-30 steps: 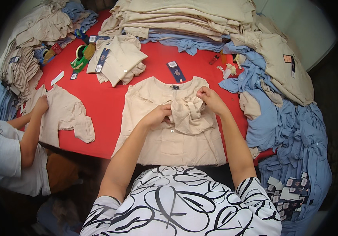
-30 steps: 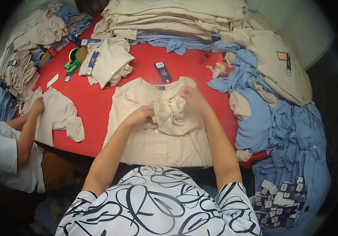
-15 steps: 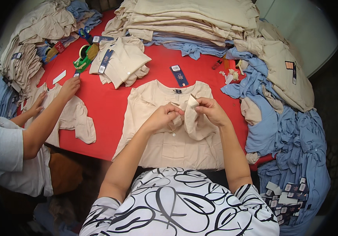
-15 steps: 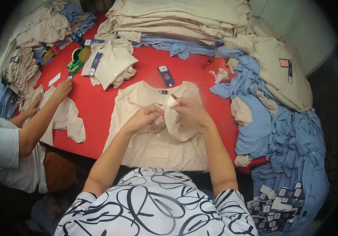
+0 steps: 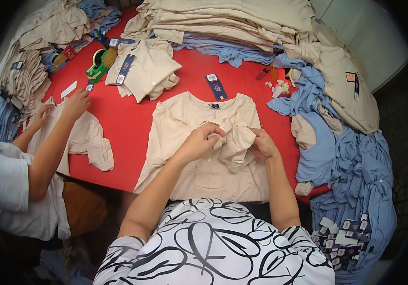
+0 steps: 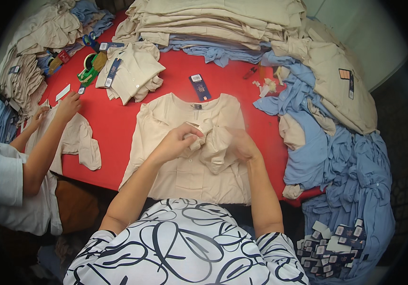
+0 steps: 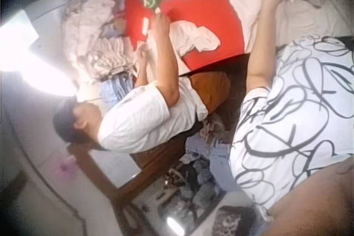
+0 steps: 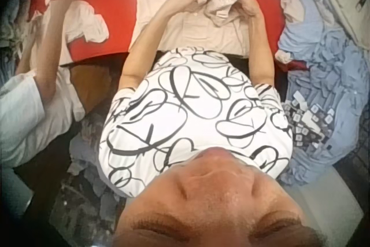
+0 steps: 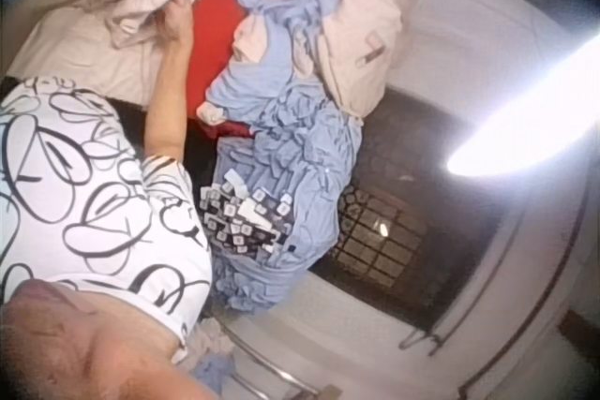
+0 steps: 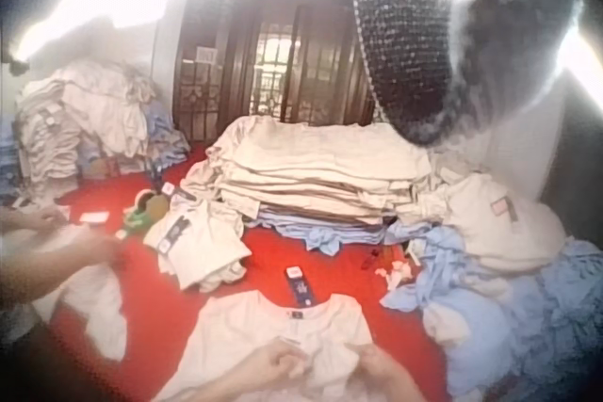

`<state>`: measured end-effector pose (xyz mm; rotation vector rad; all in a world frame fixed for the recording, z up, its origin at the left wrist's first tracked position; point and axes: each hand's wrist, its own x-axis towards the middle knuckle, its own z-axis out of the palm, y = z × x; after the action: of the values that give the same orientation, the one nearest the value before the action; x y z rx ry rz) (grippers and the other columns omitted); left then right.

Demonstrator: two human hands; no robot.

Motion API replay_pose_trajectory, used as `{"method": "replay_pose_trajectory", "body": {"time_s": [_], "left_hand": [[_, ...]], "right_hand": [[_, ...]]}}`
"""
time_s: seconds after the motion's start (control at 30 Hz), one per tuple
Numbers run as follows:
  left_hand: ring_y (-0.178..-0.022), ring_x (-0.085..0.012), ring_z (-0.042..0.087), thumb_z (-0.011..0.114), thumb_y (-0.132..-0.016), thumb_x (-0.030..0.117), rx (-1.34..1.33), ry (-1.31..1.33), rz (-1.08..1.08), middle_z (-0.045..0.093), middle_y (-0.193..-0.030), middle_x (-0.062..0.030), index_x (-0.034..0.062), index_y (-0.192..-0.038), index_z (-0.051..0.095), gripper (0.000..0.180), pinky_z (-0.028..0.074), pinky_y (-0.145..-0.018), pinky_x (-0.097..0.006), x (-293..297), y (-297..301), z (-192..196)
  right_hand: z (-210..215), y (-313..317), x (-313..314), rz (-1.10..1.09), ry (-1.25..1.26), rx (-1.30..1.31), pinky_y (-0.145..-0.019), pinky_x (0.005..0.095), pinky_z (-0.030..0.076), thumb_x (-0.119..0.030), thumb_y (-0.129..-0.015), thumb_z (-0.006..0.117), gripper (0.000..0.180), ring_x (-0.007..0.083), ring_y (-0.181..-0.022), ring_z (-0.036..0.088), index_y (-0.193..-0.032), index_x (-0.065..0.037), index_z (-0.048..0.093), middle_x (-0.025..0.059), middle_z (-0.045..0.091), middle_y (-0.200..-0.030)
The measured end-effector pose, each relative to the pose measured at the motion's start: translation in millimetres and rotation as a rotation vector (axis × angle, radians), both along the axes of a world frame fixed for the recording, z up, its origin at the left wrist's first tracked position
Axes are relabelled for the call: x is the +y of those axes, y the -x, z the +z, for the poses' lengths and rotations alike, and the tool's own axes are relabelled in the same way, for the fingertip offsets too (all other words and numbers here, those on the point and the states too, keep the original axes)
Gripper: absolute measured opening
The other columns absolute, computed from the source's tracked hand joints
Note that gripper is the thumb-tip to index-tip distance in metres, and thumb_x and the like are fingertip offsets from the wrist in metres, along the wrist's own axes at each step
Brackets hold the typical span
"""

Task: The person folds a light-colored garment on a large table, smoothing the fabric, folding in the sleeves and sides, and attaching a retail tag.

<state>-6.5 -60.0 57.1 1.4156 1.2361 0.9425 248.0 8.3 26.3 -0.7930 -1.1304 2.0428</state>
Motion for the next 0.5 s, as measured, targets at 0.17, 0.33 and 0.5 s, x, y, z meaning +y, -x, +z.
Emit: {"method": "replay_pose_trajectory", "body": {"time_s": [0.17, 0.33, 0.5], "left_hand": [[-0.096, -0.0151, 0.059, 0.059, -0.094, 0.016, 0.060, -0.035, -0.016, 0.065, -0.107, -0.0072, 0.0037, -0.108, 0.069, 0.021, 0.047, -0.085, -0.029, -2.8, -2.7, 6.8], [-0.095, -0.0243, 0.063, 0.063, -0.091, 0.021, 0.097, -0.049, 0.050, 0.065, -0.109, -0.0133, 0.0024, -0.104, 0.070, 0.023, 0.049, -0.083, -0.033, -3.3, -2.6, 9.3], [-0.092, -0.0263, 0.065, 0.069, -0.090, 0.031, 0.188, -0.146, 0.082, 0.065, -0.109, -0.0128, -0.0010, -0.100, 0.069, 0.034, 0.050, -0.082, -0.035, -7.5, -7.7, 20.9]], "right_hand": [[-5.5, -2.7, -3.5, -0.017, 0.027, 0.003, -0.094, 0.0369, 0.054, -0.007, -0.093, 0.063, 0.030, 0.0225, -0.105, 0.068, -0.120, 0.005, 0.065, 0.0117, 0.069, -0.117], [15.4, 4.3, -14.0, -0.077, -0.090, -0.181, -0.082, 0.0335, 0.055, -0.010, -0.094, 0.063, 0.022, 0.0173, -0.092, 0.068, -0.112, 0.002, 0.069, 0.0075, 0.070, -0.105], [52.3, 20.1, -6.4, -0.019, -0.699, -0.700, -0.070, 0.0270, 0.048, -0.016, -0.096, 0.061, 0.021, 0.0101, -0.078, 0.060, -0.103, 0.001, 0.069, 0.0008, 0.067, -0.086]]}}
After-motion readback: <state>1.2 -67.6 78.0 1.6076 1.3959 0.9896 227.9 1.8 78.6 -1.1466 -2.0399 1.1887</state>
